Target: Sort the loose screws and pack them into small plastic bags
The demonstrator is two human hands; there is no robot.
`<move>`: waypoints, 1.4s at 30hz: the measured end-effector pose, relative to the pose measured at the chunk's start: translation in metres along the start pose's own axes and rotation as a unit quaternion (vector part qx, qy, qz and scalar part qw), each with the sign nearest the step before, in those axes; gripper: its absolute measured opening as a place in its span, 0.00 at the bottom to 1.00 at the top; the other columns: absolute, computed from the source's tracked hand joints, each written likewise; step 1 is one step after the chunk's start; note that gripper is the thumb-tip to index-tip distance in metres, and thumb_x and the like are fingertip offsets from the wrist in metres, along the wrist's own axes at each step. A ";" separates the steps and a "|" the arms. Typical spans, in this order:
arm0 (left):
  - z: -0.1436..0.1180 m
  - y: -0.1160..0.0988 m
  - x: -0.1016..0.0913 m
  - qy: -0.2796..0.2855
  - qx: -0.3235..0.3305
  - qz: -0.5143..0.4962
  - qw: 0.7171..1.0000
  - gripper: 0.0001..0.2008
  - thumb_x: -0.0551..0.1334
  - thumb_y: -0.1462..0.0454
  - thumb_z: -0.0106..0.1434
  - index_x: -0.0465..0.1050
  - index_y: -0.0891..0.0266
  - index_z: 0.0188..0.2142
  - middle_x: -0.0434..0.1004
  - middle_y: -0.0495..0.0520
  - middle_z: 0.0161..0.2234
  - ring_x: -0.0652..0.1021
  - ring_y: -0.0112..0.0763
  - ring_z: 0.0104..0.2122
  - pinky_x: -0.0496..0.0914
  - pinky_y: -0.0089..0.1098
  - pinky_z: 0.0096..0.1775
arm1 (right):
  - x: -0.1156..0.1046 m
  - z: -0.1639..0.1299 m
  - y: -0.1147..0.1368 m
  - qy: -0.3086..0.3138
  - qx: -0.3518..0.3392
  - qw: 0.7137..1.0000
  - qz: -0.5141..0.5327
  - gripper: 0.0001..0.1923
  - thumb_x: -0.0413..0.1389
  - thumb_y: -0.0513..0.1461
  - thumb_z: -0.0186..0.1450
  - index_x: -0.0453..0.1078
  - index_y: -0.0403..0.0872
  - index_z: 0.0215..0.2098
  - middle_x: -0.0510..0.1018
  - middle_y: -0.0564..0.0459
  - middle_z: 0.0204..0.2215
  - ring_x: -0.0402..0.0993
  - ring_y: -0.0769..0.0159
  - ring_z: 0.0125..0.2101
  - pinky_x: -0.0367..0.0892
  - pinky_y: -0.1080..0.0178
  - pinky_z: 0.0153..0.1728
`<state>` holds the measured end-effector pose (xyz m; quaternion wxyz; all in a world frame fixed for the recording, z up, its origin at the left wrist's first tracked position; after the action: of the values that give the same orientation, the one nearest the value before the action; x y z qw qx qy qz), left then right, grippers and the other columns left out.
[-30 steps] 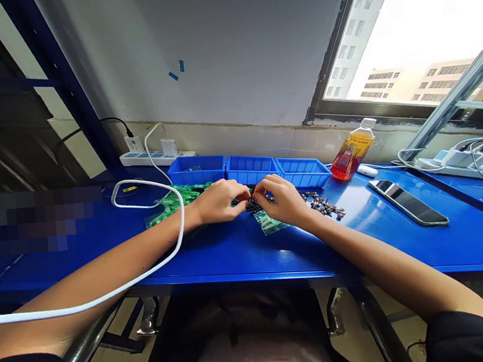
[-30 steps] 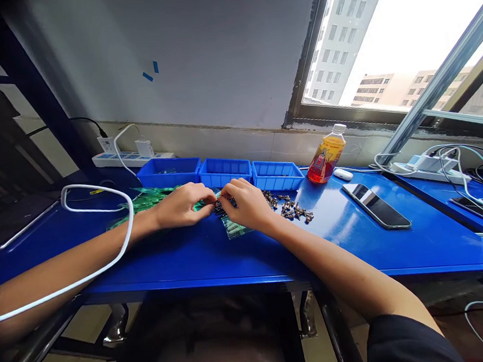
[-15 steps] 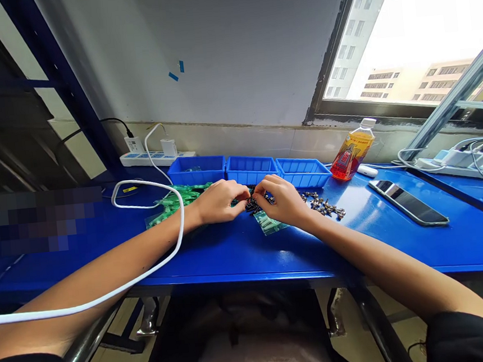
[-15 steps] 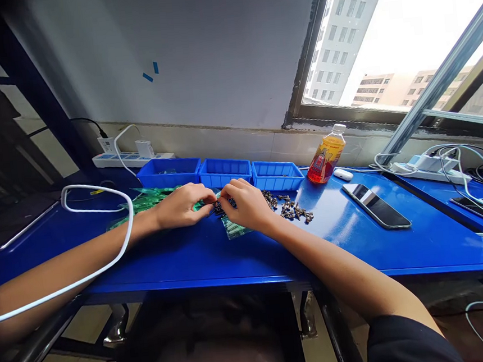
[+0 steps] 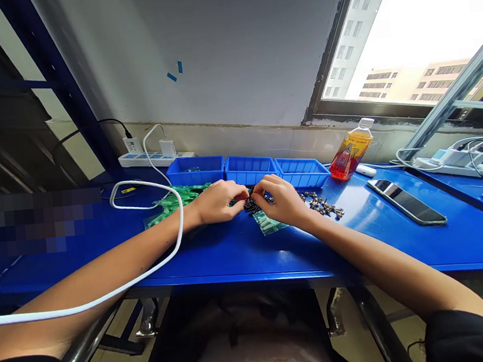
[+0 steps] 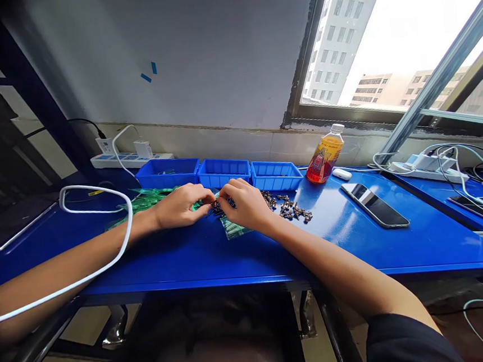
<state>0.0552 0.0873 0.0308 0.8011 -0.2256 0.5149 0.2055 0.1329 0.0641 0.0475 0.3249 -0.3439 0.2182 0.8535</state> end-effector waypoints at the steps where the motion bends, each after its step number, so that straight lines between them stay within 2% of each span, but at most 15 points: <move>1: 0.000 0.000 0.000 0.002 0.000 0.000 1.000 0.07 0.53 0.65 0.57 0.70 0.62 0.29 0.75 0.50 0.28 0.74 0.32 0.30 0.64 0.31 0.36 | 0.000 0.000 0.000 0.000 -0.001 1.000 -0.001 0.06 0.51 0.34 0.60 0.64 0.47 0.25 0.72 0.53 0.25 0.67 0.65 0.30 0.63 0.62 0.33; 42: -0.001 0.001 -0.002 0.001 -0.020 0.005 1.000 0.08 0.53 0.64 0.57 0.70 0.62 0.30 0.75 0.51 0.28 0.73 0.32 0.29 0.64 0.31 0.35 | -0.001 -0.001 0.001 -0.010 -0.011 1.000 -0.003 0.06 0.51 0.34 0.61 0.65 0.47 0.25 0.72 0.53 0.25 0.67 0.66 0.29 0.63 0.63 0.32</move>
<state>0.0532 0.0875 0.0326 0.7948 -0.2393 0.5130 0.2189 0.1331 0.0625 0.0479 0.3254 -0.3397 0.2047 0.8584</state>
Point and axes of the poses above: each hand's wrist, its own z-axis towards the middle knuckle, its own x-axis out of the palm, y = z × x, the point moved 9 cm from there along z, towards the middle knuckle
